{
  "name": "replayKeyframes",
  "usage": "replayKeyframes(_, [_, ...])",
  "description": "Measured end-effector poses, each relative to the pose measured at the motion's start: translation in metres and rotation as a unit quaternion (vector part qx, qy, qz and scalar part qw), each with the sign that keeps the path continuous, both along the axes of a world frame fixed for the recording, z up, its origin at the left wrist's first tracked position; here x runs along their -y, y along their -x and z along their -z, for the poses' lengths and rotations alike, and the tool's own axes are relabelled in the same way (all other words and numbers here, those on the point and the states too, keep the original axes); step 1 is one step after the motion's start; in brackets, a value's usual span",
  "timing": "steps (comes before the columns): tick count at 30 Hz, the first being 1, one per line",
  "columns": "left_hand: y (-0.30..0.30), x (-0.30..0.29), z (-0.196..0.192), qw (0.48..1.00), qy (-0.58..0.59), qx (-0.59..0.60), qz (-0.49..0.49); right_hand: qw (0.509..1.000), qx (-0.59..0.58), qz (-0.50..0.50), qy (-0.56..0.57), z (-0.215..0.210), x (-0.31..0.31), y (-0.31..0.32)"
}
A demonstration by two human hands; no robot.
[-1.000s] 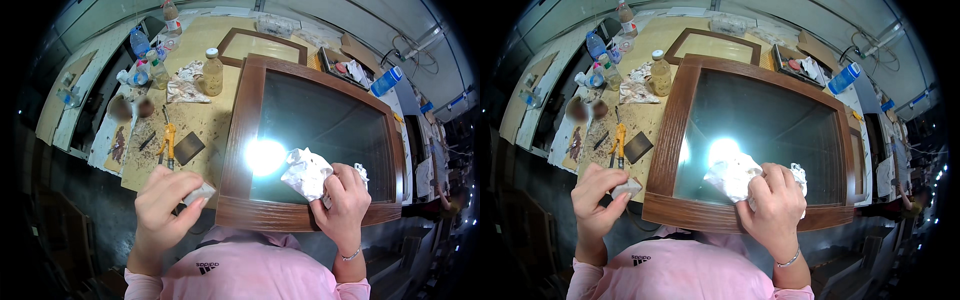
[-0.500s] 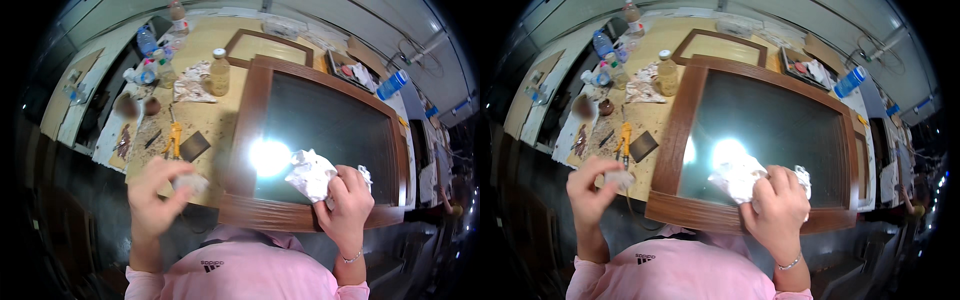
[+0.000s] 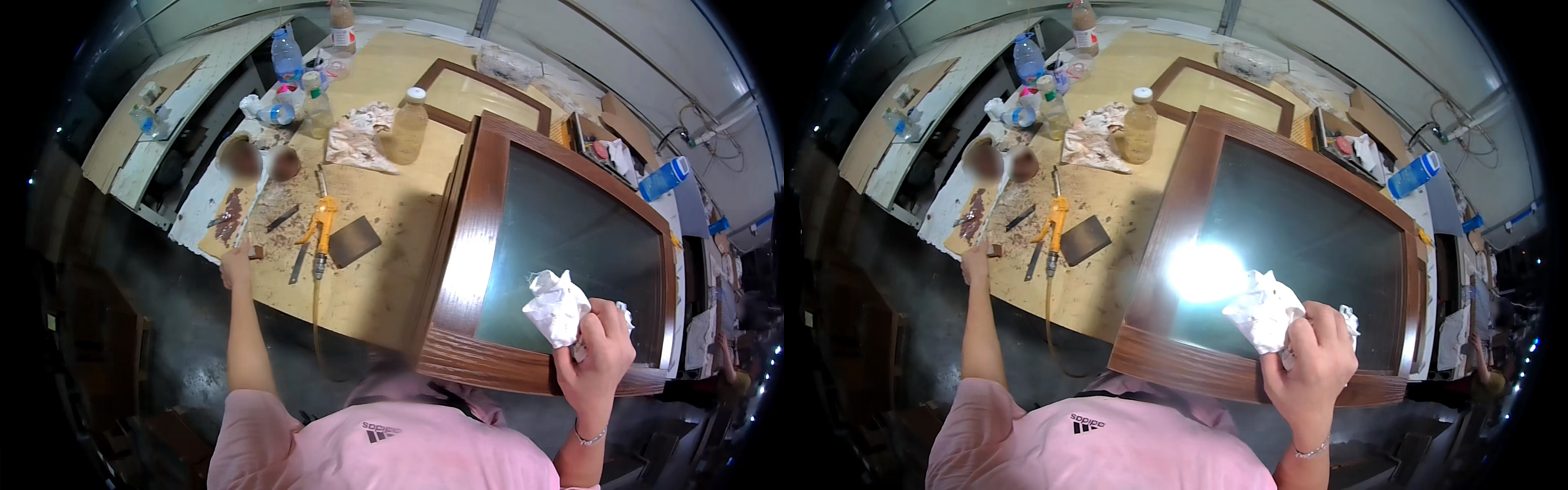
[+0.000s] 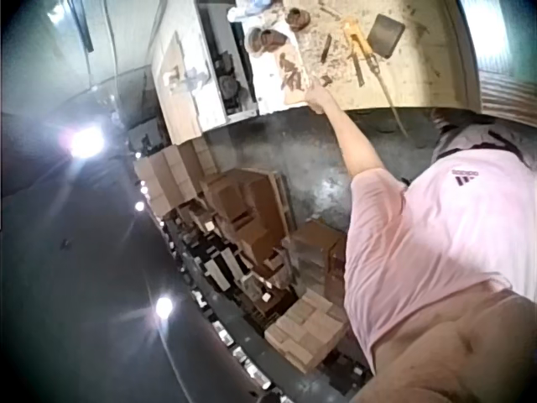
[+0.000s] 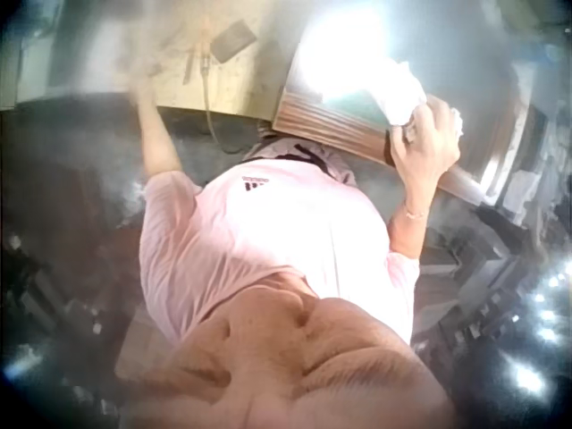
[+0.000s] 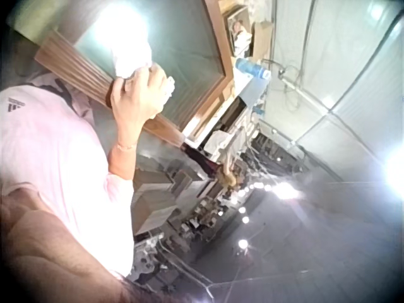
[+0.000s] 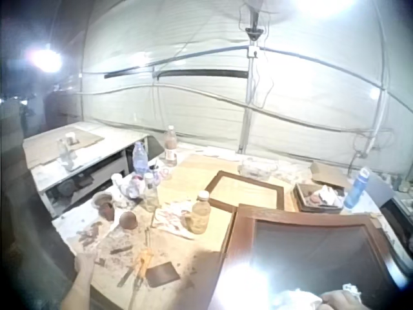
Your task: The person wipes a wooden frame and its glass pane with a cloth, uses a scraper to remove residue from the edges, applies a liquid from a bottle, and continues polishing the surfaces.
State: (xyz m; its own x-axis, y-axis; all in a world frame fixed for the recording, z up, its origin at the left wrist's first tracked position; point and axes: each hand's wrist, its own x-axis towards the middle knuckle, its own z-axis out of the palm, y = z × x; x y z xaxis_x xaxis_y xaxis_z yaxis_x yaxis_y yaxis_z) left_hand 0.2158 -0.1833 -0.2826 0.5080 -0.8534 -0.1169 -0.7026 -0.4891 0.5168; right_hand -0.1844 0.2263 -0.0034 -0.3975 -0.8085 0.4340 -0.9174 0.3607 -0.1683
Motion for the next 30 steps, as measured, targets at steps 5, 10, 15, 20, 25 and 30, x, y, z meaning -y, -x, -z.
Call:
replayKeyframes(5, [0.025,-0.010,-0.063,0.938,0.172,-0.229,0.193,0.998,0.006,-0.052,0.029,-0.003,0.002,0.005])
replayKeyframes(10, [0.198,-0.172,-0.255,0.633,0.205,-0.449,0.597,0.949,0.257,-0.091,0.159,-0.027,0.026,-0.008])
replayKeyframes(15, [0.254,-0.218,-0.295,0.481,0.354,-0.311,0.740,0.770,0.546,-0.216,0.250,-0.029,0.034,-0.040])
replayKeyframes(20, [0.210,-0.196,-0.284,0.582,0.148,-0.362,0.713,0.969,0.167,-0.125,0.129,-0.012,-0.015,-0.008])
replayKeyframes(25, [0.206,-0.158,-0.251,0.610,0.338,-0.047,0.715,0.993,0.068,-0.083,0.058,0.009,-0.036,-0.017])
replayKeyframes(30, [0.204,-0.191,-0.282,0.553,0.255,-0.237,0.757,0.996,0.001,-0.055,0.064,0.017,-0.027,-0.020])
